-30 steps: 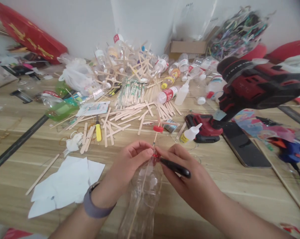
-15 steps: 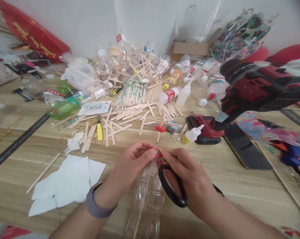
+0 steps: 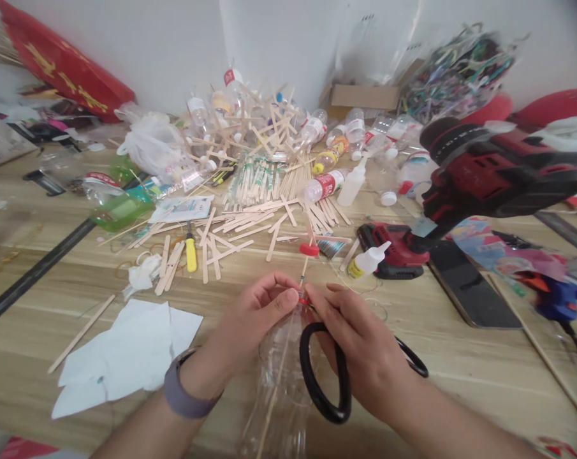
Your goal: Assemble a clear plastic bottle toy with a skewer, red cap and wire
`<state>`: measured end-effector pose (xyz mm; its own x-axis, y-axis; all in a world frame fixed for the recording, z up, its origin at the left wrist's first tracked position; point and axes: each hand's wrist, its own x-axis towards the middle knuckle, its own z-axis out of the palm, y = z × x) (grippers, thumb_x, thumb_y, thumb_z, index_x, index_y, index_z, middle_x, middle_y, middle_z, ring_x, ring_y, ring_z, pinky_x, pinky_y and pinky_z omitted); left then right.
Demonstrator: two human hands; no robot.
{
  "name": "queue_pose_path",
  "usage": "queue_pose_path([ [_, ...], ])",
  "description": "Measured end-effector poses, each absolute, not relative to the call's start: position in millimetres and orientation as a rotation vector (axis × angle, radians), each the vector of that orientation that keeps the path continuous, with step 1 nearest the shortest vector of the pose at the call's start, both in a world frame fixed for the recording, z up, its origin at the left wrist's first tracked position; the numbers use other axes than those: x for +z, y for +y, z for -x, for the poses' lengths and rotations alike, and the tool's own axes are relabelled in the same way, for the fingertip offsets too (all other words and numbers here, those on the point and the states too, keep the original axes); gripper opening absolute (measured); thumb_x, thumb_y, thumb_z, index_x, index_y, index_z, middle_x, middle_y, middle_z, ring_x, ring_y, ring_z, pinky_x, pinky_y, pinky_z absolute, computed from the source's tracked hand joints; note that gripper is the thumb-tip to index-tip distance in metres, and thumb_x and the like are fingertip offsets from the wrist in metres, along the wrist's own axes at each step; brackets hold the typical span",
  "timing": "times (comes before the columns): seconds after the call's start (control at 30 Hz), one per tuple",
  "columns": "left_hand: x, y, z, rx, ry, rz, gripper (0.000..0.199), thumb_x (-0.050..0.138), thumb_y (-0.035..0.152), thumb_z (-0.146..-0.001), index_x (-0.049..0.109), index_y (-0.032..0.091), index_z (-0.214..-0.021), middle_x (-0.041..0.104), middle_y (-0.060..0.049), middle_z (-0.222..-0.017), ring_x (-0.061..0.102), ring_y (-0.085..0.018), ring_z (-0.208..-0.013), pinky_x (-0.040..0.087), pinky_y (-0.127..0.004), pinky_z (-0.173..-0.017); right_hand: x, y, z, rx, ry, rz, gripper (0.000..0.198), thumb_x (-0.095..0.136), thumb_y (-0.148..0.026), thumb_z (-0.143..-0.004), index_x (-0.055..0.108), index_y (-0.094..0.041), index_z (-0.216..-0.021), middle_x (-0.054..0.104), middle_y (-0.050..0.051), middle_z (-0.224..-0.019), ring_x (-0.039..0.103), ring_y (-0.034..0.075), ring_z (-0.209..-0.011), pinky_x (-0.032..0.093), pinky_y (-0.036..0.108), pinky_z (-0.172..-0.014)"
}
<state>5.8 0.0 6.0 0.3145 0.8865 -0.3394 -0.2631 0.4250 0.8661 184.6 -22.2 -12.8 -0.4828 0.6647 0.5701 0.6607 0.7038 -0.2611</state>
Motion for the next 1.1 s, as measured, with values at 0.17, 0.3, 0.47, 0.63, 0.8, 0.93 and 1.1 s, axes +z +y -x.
queue_pose_path([
  [0.17,4.2,-1.1,-4.6,0.874,0.928,-0.834,0.033,0.074,0.046,-0.076,0.059,0.019,-0.088,0.062,0.002,-0.076,0.054,-0.009,-0.069,0.041,-0.022,-0.064,-14.3,-21.3,-184.3,0.06,-2.202,0.998,0.05,0.044,-0.012,-0.094,0.042,-0.016,-0.144,0.065,0.013,-0.098,0.065,0.026,-0.097,0.058,0.039,-0.082],
  [0.3,7.5,-1.1,-4.8,0.878,0.885,-0.861,0.033,0.074,0.045,-0.076,0.059,0.018,-0.087,0.061,0.003,-0.073,0.053,-0.008,-0.066,0.04,-0.021,-0.063,-10.9,-20.9,-183.5,0.12,-2.179,1.006,0.05,0.043,-0.012,-0.094,0.041,-0.018,-0.144,0.063,0.012,-0.096,0.067,0.023,-0.089,0.06,0.033,-0.072],
  [0.47,13.3,2.6,-3.6,0.865,0.853,-0.901,0.029,0.079,0.038,-0.071,0.062,0.018,-0.082,0.063,0.003,-0.074,0.055,-0.01,-0.069,0.042,-0.022,-0.065,-7.5,-21.4,-184.3,0.076,-2.214,0.994,0.053,0.042,-0.013,-0.094,0.037,-0.021,-0.146,0.065,0.012,-0.1,0.065,0.026,-0.098,0.059,0.037,-0.08],
  [0.63,14.3,4.8,-2.2,0.872,0.948,-0.923,0.019,0.078,0.03,-0.07,0.067,0.018,-0.08,0.064,0.002,-0.075,0.055,-0.011,-0.07,0.043,-0.023,-0.067,1.5,-21.8,-184.2,0.155,-2.239,1.017,0.047,0.042,-0.014,-0.095,0.044,-0.018,-0.142,0.066,0.012,-0.092,0.067,0.025,-0.086,0.06,0.036,-0.072],
  [0.8,12.9,2.8,-3.0,0.919,0.997,-0.852,0.017,0.075,0.029,-0.071,0.069,0.018,-0.084,0.069,-0.001,-0.08,0.06,-0.014,-0.075,0.045,-0.027,-0.072,1.4,-20.5,-183.1,0.216,-2.227,1.036,0.046,0.044,-0.016,-0.095,0.047,-0.018,-0.14,0.066,0.013,-0.095,0.066,0.025,-0.088,0.06,0.037,-0.075],
  [0.93,12.5,0.8,-3.2,0.943,1.018,-0.815,0.018,0.074,0.03,-0.073,0.068,0.019,-0.087,0.07,0.0,-0.081,0.061,-0.014,-0.074,0.045,-0.027,-0.072,-1.3,-20.3,-183.4,0.274,-2.195,1.054,0.049,0.047,-0.011,-0.092,0.047,-0.019,-0.14,0.065,0.013,-0.099,0.064,0.023,-0.088,0.059,0.036,-0.075],
  [1.1,14.2,1.0,-4.3,0.945,1.021,-0.812,0.02,0.074,0.031,-0.073,0.067,0.019,-0.087,0.069,0.0,-0.079,0.06,-0.013,-0.072,0.044,-0.026,-0.069,0.9,-20.5,-183.9,0.264,-2.188,1.051,0.052,0.049,-0.009,-0.091,0.046,-0.02,-0.142,0.064,0.011,-0.096,0.063,0.022,-0.086,0.058,0.036,-0.074],
])
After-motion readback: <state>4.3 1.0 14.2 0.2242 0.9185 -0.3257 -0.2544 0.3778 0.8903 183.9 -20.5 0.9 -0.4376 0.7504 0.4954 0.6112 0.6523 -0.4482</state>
